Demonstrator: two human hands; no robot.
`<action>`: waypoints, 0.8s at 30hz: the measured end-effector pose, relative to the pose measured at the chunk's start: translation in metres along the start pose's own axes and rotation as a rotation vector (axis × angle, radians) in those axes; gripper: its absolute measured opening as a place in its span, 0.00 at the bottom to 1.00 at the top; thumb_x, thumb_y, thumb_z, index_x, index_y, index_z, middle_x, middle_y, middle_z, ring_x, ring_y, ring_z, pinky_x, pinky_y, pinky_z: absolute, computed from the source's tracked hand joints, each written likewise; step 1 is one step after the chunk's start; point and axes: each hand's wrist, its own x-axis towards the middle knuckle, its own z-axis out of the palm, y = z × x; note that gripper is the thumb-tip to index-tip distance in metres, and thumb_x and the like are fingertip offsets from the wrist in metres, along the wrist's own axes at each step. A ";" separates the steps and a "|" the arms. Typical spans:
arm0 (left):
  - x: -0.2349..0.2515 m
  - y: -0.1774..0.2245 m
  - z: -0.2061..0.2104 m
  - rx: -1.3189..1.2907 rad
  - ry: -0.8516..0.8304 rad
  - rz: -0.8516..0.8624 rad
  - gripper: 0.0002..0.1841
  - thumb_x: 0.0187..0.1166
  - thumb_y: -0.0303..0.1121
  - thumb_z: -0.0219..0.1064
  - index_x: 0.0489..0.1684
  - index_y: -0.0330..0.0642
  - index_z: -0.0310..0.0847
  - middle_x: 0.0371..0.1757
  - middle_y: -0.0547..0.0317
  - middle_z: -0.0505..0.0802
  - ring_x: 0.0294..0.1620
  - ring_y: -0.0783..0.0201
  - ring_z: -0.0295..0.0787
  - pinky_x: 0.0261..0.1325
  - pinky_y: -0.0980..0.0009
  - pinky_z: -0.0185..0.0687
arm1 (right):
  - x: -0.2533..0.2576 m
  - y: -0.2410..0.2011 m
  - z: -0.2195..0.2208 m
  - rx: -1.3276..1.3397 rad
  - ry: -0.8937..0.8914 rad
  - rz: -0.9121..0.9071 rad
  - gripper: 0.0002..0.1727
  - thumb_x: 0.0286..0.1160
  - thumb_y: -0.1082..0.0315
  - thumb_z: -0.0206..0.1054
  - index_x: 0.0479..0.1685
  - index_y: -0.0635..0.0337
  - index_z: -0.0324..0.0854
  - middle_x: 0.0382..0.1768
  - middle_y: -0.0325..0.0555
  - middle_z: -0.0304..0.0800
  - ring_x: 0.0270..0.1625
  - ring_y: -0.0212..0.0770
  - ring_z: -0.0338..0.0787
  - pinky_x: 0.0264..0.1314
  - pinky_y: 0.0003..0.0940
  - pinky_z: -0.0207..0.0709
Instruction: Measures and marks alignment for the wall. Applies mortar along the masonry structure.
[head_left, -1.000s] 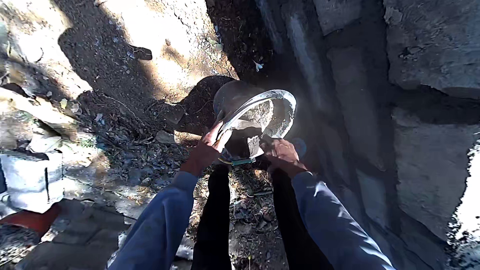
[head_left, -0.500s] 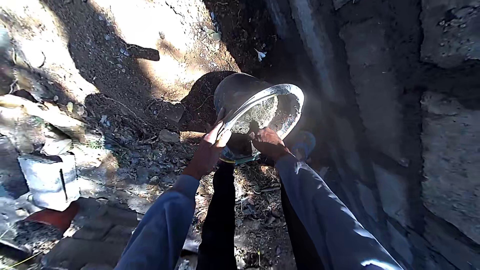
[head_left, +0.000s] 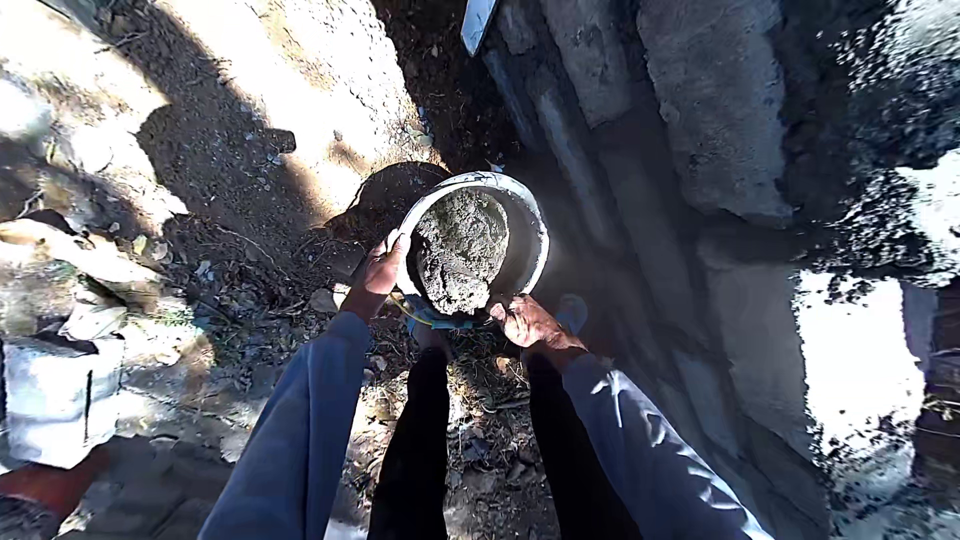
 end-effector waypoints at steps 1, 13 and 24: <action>-0.002 0.001 -0.001 0.008 0.006 0.004 0.30 0.91 0.56 0.51 0.85 0.49 0.70 0.80 0.47 0.81 0.80 0.51 0.75 0.83 0.45 0.66 | -0.009 -0.008 -0.008 -0.001 -0.010 0.008 0.27 0.93 0.59 0.44 0.66 0.70 0.83 0.63 0.67 0.88 0.72 0.60 0.84 0.80 0.57 0.69; -0.133 0.103 0.070 -0.617 0.441 0.173 0.29 0.94 0.47 0.40 0.85 0.34 0.60 0.72 0.58 0.81 0.64 0.78 0.79 0.67 0.78 0.75 | -0.220 -0.067 -0.119 0.169 0.042 -0.032 0.27 0.93 0.57 0.43 0.49 0.69 0.84 0.39 0.58 0.88 0.47 0.51 0.88 0.59 0.51 0.77; -0.213 0.270 0.304 -0.822 0.179 0.196 0.30 0.96 0.43 0.34 0.94 0.37 0.47 0.92 0.45 0.62 0.90 0.60 0.58 0.89 0.61 0.56 | -0.440 -0.005 -0.218 0.264 0.496 0.089 0.25 0.88 0.50 0.41 0.43 0.52 0.84 0.20 0.28 0.77 0.21 0.25 0.77 0.26 0.28 0.76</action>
